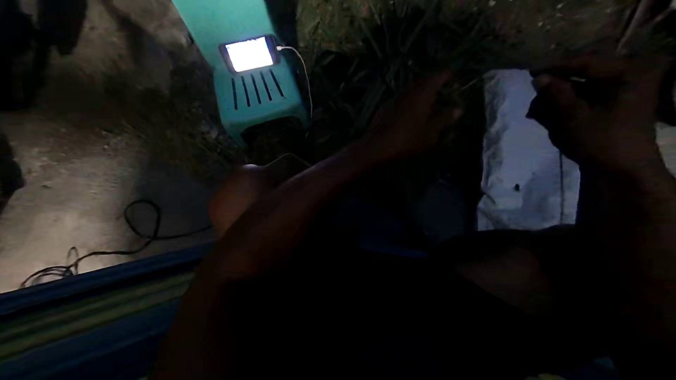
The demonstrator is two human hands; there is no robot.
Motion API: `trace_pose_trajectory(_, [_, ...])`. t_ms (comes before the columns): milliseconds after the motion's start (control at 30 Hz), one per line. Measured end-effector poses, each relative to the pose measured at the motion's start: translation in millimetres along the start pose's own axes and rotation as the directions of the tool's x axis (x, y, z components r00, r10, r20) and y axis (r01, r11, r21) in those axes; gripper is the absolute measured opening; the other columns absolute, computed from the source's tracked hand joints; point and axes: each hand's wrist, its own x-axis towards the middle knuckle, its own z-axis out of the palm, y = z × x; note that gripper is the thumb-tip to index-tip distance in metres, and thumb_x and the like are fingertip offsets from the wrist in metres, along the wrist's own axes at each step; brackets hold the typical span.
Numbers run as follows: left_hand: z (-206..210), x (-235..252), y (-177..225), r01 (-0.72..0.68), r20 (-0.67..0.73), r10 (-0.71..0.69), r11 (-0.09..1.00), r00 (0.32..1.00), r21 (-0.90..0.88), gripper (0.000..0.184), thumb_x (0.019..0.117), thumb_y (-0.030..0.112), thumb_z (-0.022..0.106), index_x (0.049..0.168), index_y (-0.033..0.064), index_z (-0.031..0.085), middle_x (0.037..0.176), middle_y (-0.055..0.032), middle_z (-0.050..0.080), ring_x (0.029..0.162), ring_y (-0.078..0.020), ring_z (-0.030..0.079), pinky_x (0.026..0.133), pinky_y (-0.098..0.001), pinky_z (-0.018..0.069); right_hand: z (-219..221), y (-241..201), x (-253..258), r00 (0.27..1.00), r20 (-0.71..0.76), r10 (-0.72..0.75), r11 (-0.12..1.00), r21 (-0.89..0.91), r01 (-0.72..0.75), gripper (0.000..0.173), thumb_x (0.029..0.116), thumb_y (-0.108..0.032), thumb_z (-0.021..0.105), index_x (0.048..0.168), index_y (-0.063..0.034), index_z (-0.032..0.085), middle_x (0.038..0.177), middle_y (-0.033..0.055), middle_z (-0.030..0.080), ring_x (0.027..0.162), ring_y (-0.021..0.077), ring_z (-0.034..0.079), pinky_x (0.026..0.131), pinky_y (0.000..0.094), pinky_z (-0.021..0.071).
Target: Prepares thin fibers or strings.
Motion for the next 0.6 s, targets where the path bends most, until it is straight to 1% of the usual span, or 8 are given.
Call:
trace_pose_trajectory(67, [2.6,6.4,-8.8,0.065,-0.023,-0.068,0.989,0.997,-0.133,0.052,0.1059,0.027,0.058,0.15,0.0019,0.044,0.113,-0.0183,0.066,0.094,-0.025,0.068,0.084,-0.0413,0.058,9.5,-6.6,1.5,0.995,0.095,0.005,1.0,0.011,-0.007,0.032,0.1062,-0.021,0.054,0.124,0.0053,0.062,0.105,0.0184,0.063,0.075,0.0126,0.06,0.072,0.0347,0.055])
trace_pose_trajectory(133, [-0.4,13.9,-8.2,0.028,-0.087,-0.052,0.968,0.995,-0.251,0.051,0.1054,0.026,0.059,0.148,0.0,0.047,0.103,-0.0143,0.066,0.085,-0.0181,0.064,0.08,-0.0344,0.0555,19.2,-11.9,5.6,0.987,0.161,-0.029,0.998,0.052,0.021,0.028,0.1046,-0.019,0.056,0.119,0.0038,0.064,0.104,0.0143,0.064,0.076,0.009,0.061,0.071,0.0312,0.0562])
trace_pose_trajectory(233, [-11.2,28.3,-6.4,0.071,-0.169,-0.146,0.921,0.975,-0.384,0.034,0.1045,0.022,0.06,0.129,-0.0014,0.061,0.096,-0.0097,0.066,0.08,-0.011,0.061,0.075,-0.0273,0.0528,35.5,-5.8,14.6,0.971,0.218,-0.094,0.986,0.153,0.061,0.024,0.1034,-0.02,0.058,0.114,-0.0012,0.067,0.097,0.0041,0.066,0.075,-0.001,0.059,0.069,0.02,0.0541])
trace_pose_trajectory(300, [-19.6,40.5,-11.8,0.12,-0.195,-0.221,0.896,0.956,-0.427,0.025,0.1037,0.024,0.062,0.112,0.0007,0.065,0.086,-0.0037,0.066,0.069,-0.0057,0.058,0.064,-0.0221,0.0491,38.8,-5.4,21.9,0.964,0.252,-0.087,0.983,0.177,0.042,0.022,0.1036,-0.02,0.058,0.114,-0.0034,0.067,0.092,-0.0003,0.064,0.069,-0.004,0.056,0.063,0.0162,0.0504])
trace_pose_trajectory(367, [-29.5,49.2,-16.9,0.118,-0.214,-0.248,0.867,0.945,-0.484,0.024,0.105,0.024,0.059,0.102,0.0009,0.063,0.08,-0.0021,0.065,0.059,-0.0042,0.052,0.054,-0.0202,0.044,36.4,-5.6,31.2,0.959,0.278,-0.048,0.992,0.124,0.014,0.025,0.104,-0.024,0.058,0.116,-0.0041,0.068,0.089,0.0016,0.065,0.065,-0.0002,0.056,0.06,0.021,0.0512])
trace_pose_trajectory(433, [-40.4,53.5,-19.9,0.075,-0.265,-0.258,0.832,0.929,-0.549,0.023,0.1061,0.021,0.057,0.101,0.0002,0.065,0.078,-0.0016,0.067,0.051,-0.0023,0.05,0.047,-0.0178,0.0418,32.3,0.5,40.6,0.958,0.283,-0.048,0.998,0.061,0.032,0.028,0.1049,-0.027,0.056,0.116,-0.004,0.068,0.087,0.0031,0.065,0.064,0.0028,0.057,0.061,0.0254,0.0527])
trace_pose_trajectory(500, [-51.2,56.0,-22.5,0.056,-0.299,-0.275,0.815,0.914,-0.577,0.022,0.1069,0.021,0.055,0.101,0.0017,0.064,0.079,-0.0012,0.068,0.051,-0.0015,0.05,0.046,-0.0169,0.0402,26.3,8.4,47.6,0.961,0.273,-0.041,0.999,0.027,0.035,0.032,0.1058,-0.03,0.055,0.117,-0.0034,0.068,0.088,0.0087,0.066,0.067,0.0118,0.06,0.064,0.0363,0.0549])
trace_pose_trajectory(600, [-59.7,57.9,-28.6,0.026,-0.332,-0.273,0.806,0.903,-0.591,0.021,0.1065,0.021,0.056,0.101,0.0019,0.063,0.08,-0.0026,0.069,0.049,-0.0021,0.049,0.043,-0.0169,0.0398,21.5,18.6,53.6,0.969,0.232,-0.084,0.996,0.009,0.084,0.035,0.1059,-0.033,0.053,0.116,-0.0029,0.068,0.09,0.0087,0.066,0.067,0.012,0.059,0.064,0.0359,0.0543])
